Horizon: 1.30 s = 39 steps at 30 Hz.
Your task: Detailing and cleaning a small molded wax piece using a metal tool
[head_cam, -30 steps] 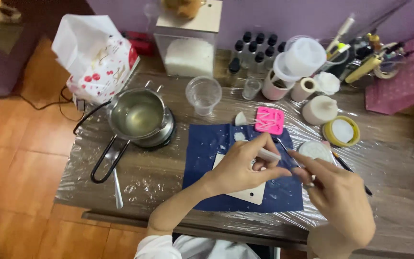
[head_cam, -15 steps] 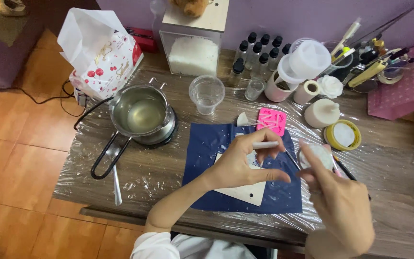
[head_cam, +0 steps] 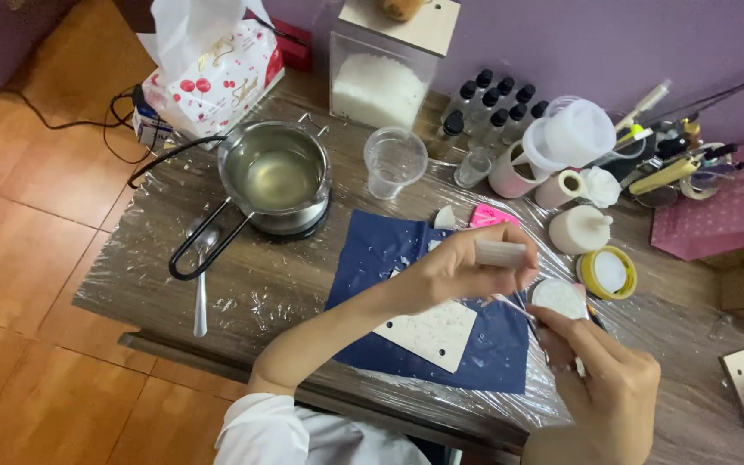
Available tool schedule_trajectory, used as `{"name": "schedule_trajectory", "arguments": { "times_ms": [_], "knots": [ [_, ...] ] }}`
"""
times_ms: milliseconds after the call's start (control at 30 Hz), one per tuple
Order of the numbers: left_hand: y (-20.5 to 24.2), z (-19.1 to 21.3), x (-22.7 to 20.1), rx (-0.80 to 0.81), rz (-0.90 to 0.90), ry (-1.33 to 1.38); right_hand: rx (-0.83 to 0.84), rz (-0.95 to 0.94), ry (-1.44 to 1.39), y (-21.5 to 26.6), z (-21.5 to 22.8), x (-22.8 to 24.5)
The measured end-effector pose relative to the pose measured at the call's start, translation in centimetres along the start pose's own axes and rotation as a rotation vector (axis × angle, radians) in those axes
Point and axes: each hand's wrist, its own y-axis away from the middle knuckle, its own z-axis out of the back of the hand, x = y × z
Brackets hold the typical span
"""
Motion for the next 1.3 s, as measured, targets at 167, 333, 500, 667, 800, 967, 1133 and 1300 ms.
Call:
{"name": "schedule_trajectory", "arguments": {
  "times_ms": [167,333,500,667,800,967,1133,1300],
  "knots": [
    [0.2,0.8,1.2,-0.222,-0.104,0.726,0.027,0.098,-0.054,0.0,0.0,0.1],
    [-0.1,2.8,0.0,-0.308,-0.246,1.027,0.141,0.151,0.019,-0.8,-0.7,-0.4],
    [0.0,3.9,-1.6,-0.338,-0.33,0.96,0.206,0.074,0.101,-1.0,-1.8,-1.5],
    [0.1,4.3,-0.8,-0.245,-0.438,1.152,0.5,-0.158,0.297,-0.7,-3.0,-3.7],
    [0.0,4.6,-0.2,-0.308,-0.435,0.961,0.555,-0.189,0.279,-1.3,-2.6,-3.0],
    [0.9,2.8,-1.0,-0.472,-0.253,-0.029,0.438,-0.055,0.125,-0.9,-1.7,-2.3],
    [2.7,4.1,0.7,-0.377,-0.102,-0.362,0.325,-0.113,0.054,0.3,-1.4,-6.2],
    [7.6,4.2,3.1,-0.281,0.224,-0.746,0.103,-0.164,-0.612,-0.6,-2.2,-6.8]
  ]
}}
